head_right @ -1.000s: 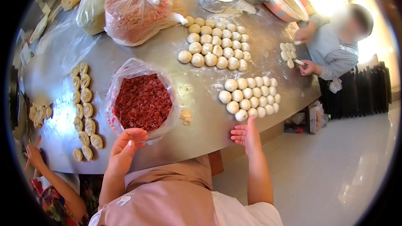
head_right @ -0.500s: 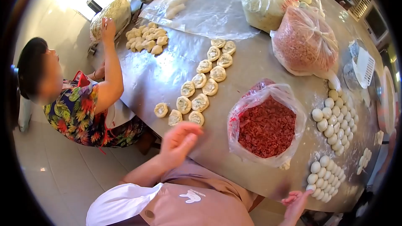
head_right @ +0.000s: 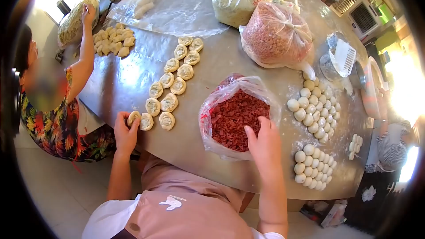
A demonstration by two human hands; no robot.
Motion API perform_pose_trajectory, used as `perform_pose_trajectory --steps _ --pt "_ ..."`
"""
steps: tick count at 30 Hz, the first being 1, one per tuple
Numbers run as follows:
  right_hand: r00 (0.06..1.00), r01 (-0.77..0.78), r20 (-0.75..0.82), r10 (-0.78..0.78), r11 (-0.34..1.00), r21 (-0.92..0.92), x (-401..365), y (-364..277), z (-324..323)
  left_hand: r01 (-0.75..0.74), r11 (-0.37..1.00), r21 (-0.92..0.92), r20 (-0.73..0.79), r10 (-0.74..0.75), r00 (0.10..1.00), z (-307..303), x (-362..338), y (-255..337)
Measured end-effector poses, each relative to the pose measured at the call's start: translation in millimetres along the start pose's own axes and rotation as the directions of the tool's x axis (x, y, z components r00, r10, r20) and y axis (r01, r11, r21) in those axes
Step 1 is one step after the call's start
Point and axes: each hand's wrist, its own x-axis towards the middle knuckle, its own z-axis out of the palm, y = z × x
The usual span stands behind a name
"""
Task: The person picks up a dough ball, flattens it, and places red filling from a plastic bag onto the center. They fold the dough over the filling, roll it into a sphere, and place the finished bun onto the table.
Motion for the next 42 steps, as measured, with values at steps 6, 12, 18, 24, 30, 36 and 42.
perform_pose_trajectory --steps 6,12,18,24,30,36,42 --pt "0.998 0.022 0.054 -0.016 0.994 -0.103 21 -20 31 0.217 0.611 -0.761 0.173 -0.131 0.976 0 2 11" --pt "0.982 0.134 0.138 -0.128 0.990 -0.035 22 -9 30 0.590 -0.037 -0.807 0.544 0.345 0.765 3 3 90" --pt "0.957 0.165 0.251 -0.147 0.985 -0.049 29 5 14 0.855 0.146 -0.498 0.816 0.411 0.405 49 -25 163" --pt "0.991 0.083 0.091 -0.098 0.984 0.157 29 1 3 0.851 0.344 -0.397 0.905 0.299 0.301 90 -43 183" --pt "0.988 0.127 0.032 -0.151 0.913 0.387 19 -26 -22 0.874 0.131 -0.468 0.855 0.319 0.409 138 -49 172" --pt "0.947 0.310 0.000 -0.323 0.909 0.280 17 -38 -12 0.901 0.066 -0.429 0.882 0.246 0.402 131 -53 188" --pt "0.979 0.180 0.019 -0.204 0.903 0.390 14 -30 -12 0.887 0.006 -0.461 0.865 0.226 0.448 129 -55 188"
